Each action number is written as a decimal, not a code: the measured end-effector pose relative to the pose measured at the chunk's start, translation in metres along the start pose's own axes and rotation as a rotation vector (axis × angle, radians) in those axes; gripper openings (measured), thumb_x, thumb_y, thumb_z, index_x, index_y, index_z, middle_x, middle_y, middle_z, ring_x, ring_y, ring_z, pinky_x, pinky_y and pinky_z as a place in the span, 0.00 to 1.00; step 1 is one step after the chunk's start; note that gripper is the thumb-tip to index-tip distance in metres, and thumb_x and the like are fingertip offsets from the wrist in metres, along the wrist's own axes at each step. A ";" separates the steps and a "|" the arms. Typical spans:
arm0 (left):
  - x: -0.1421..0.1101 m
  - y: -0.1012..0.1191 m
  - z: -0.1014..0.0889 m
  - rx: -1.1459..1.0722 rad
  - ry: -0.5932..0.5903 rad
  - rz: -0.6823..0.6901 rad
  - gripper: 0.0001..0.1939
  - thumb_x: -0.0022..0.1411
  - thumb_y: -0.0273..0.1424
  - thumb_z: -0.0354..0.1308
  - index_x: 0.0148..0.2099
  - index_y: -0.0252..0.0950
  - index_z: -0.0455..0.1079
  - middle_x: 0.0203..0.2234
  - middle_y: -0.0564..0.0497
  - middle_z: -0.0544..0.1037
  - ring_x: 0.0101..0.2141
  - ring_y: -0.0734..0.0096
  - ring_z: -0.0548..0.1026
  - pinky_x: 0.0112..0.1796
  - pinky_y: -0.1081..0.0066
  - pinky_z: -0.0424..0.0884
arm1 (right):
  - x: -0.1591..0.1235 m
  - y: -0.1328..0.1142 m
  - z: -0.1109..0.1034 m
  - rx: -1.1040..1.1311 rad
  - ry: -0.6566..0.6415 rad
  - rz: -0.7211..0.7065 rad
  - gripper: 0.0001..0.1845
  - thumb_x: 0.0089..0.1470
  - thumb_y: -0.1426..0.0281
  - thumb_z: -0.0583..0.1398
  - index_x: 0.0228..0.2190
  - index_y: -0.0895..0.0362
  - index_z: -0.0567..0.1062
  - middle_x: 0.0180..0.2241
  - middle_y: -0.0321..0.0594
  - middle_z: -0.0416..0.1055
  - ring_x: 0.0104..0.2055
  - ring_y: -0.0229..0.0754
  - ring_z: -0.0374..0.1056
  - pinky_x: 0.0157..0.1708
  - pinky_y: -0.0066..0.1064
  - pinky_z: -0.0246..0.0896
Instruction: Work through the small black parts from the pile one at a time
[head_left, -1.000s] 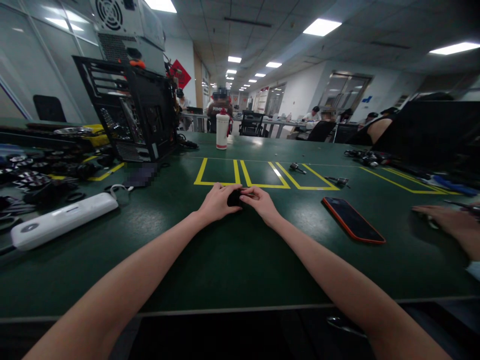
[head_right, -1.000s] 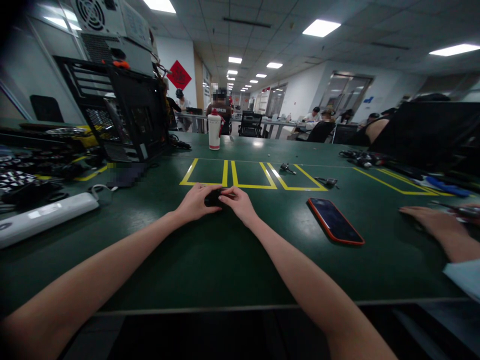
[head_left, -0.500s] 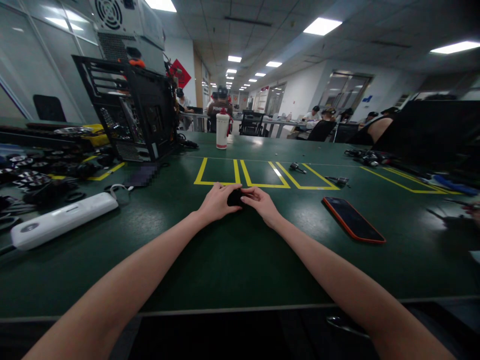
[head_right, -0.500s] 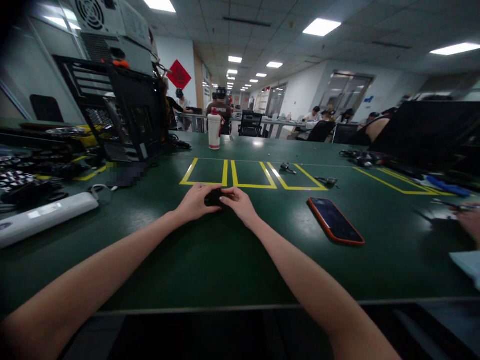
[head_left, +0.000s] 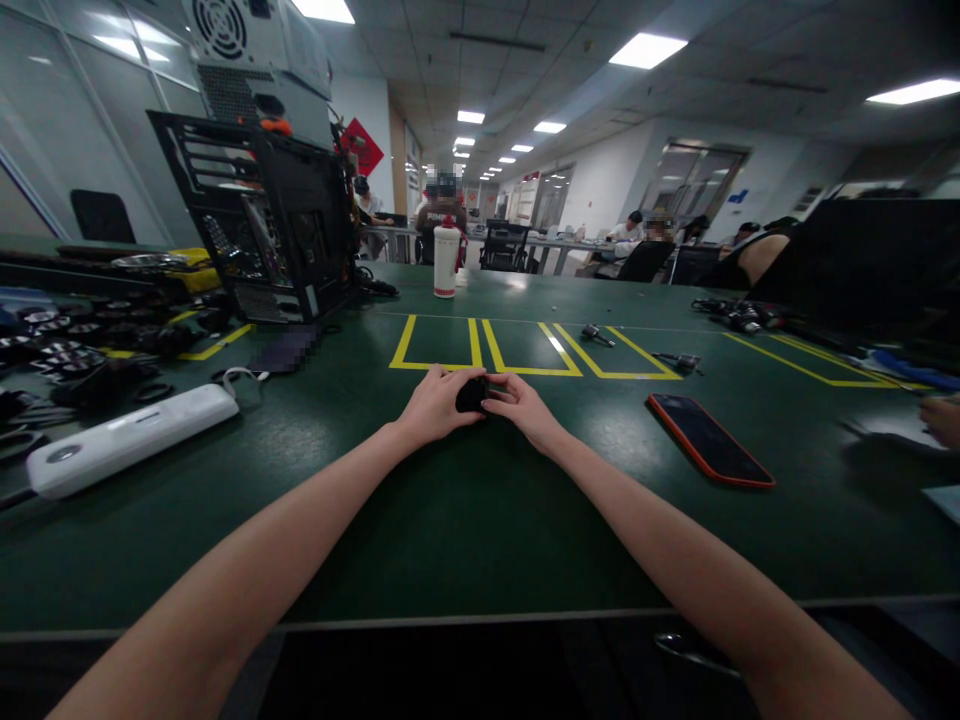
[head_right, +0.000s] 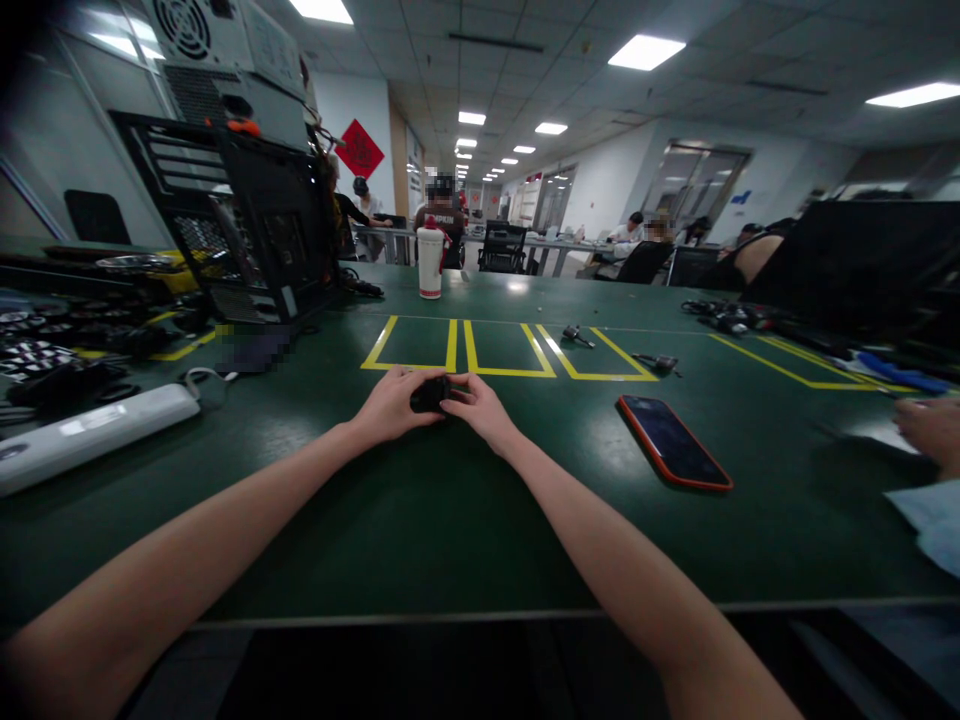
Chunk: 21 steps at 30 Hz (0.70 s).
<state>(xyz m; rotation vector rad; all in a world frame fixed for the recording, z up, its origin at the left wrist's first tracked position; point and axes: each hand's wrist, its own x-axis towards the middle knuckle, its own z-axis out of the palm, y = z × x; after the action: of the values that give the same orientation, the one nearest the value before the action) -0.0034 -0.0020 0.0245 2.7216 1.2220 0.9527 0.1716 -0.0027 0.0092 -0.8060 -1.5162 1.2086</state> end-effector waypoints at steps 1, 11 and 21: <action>0.000 0.000 0.000 0.002 0.000 -0.001 0.31 0.49 0.39 0.59 0.55 0.41 0.54 0.44 0.49 0.70 0.39 0.61 0.64 0.38 0.64 0.61 | 0.000 0.001 0.000 -0.006 0.007 -0.013 0.17 0.41 0.72 0.61 0.37 0.55 0.68 0.42 0.38 0.68 0.46 0.39 0.64 0.50 0.37 0.55; 0.000 0.000 0.000 0.003 0.003 0.001 0.31 0.49 0.39 0.59 0.54 0.42 0.55 0.44 0.49 0.70 0.39 0.61 0.64 0.38 0.64 0.61 | 0.004 0.002 0.001 -0.073 0.069 0.036 0.20 0.42 0.70 0.61 0.41 0.56 0.68 0.43 0.40 0.68 0.45 0.40 0.64 0.50 0.38 0.54; 0.001 0.002 -0.001 0.015 0.014 -0.001 0.31 0.49 0.39 0.59 0.54 0.41 0.55 0.42 0.49 0.71 0.38 0.61 0.65 0.37 0.65 0.61 | 0.001 0.002 0.001 -0.029 0.067 0.039 0.16 0.41 0.67 0.62 0.35 0.55 0.68 0.38 0.38 0.69 0.43 0.39 0.65 0.47 0.39 0.57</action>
<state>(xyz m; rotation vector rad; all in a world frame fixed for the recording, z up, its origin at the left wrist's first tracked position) -0.0022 -0.0028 0.0260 2.7305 1.2379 0.9684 0.1703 -0.0016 0.0079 -0.8900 -1.4728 1.1792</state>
